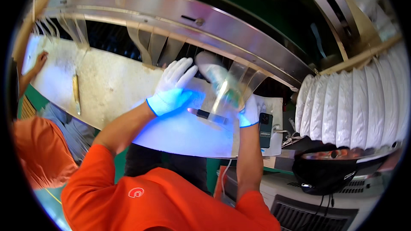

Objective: The person works at a factory workstation, using a black scraper tool to smooth a white sheet on a table. They then pick up a light blue and white sneaker and use a black tool to press and shape the shoe's upper and sole components. The person continues to manipulate the sneaker, adjusting its form with their gloved hands.

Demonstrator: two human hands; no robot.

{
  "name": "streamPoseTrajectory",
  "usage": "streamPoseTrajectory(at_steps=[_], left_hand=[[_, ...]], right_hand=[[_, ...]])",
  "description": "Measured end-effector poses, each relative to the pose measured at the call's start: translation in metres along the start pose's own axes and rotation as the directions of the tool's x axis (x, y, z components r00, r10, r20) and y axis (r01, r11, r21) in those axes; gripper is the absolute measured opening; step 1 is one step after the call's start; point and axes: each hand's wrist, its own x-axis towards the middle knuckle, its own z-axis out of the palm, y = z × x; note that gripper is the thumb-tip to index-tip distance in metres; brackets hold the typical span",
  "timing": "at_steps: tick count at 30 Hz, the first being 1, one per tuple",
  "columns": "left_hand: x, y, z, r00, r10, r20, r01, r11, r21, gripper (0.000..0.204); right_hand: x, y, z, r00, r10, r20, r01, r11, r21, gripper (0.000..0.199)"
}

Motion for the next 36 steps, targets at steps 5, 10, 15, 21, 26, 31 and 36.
streamPoseTrajectory(at_steps=[5, 10, 15, 21, 26, 31, 36], left_hand=[[0.001, 0.020, -0.034, 0.922, 0.190, 0.338, -0.220, 0.974, 0.052, 0.077], [-0.030, 0.067, -0.080, 0.804, -0.377, 0.459, 0.444, 0.895, -0.042, 0.093], [-0.113, 0.087, -0.056, 0.598, -0.704, 0.383, 0.789, 0.600, -0.130, 0.096], [-0.144, 0.095, -0.054, 0.642, -0.676, 0.362, 0.763, 0.522, -0.381, 0.102], [-0.019, 0.122, -0.085, 0.868, -0.453, 0.204, 0.495, 0.824, -0.277, 0.095], [0.186, 0.138, -0.028, 0.987, -0.095, 0.126, 0.140, 0.898, -0.417, 0.058], [0.346, 0.175, 0.100, 0.978, 0.039, 0.204, -0.014, 0.992, -0.122, 0.040]], right_hand=[[-0.057, -0.004, 0.070, 0.944, -0.092, 0.317, 0.123, 0.989, -0.079, 0.066], [-0.104, 0.019, 0.086, 0.883, -0.470, 0.004, 0.384, 0.717, -0.581, 0.052], [-0.121, 0.076, 0.070, 0.661, -0.678, 0.321, 0.416, -0.025, -0.909, 0.043], [-0.128, 0.080, 0.029, 0.636, -0.744, -0.204, -0.126, 0.161, -0.979, 0.039], [-0.127, 0.073, 0.031, 0.620, -0.755, -0.213, -0.200, 0.110, -0.974, 0.030], [-0.124, 0.074, 0.024, 0.593, -0.774, -0.224, -0.169, 0.153, -0.974, 0.026], [-0.129, 0.078, 0.033, 0.634, -0.709, -0.309, -0.093, 0.327, -0.940, 0.032]])
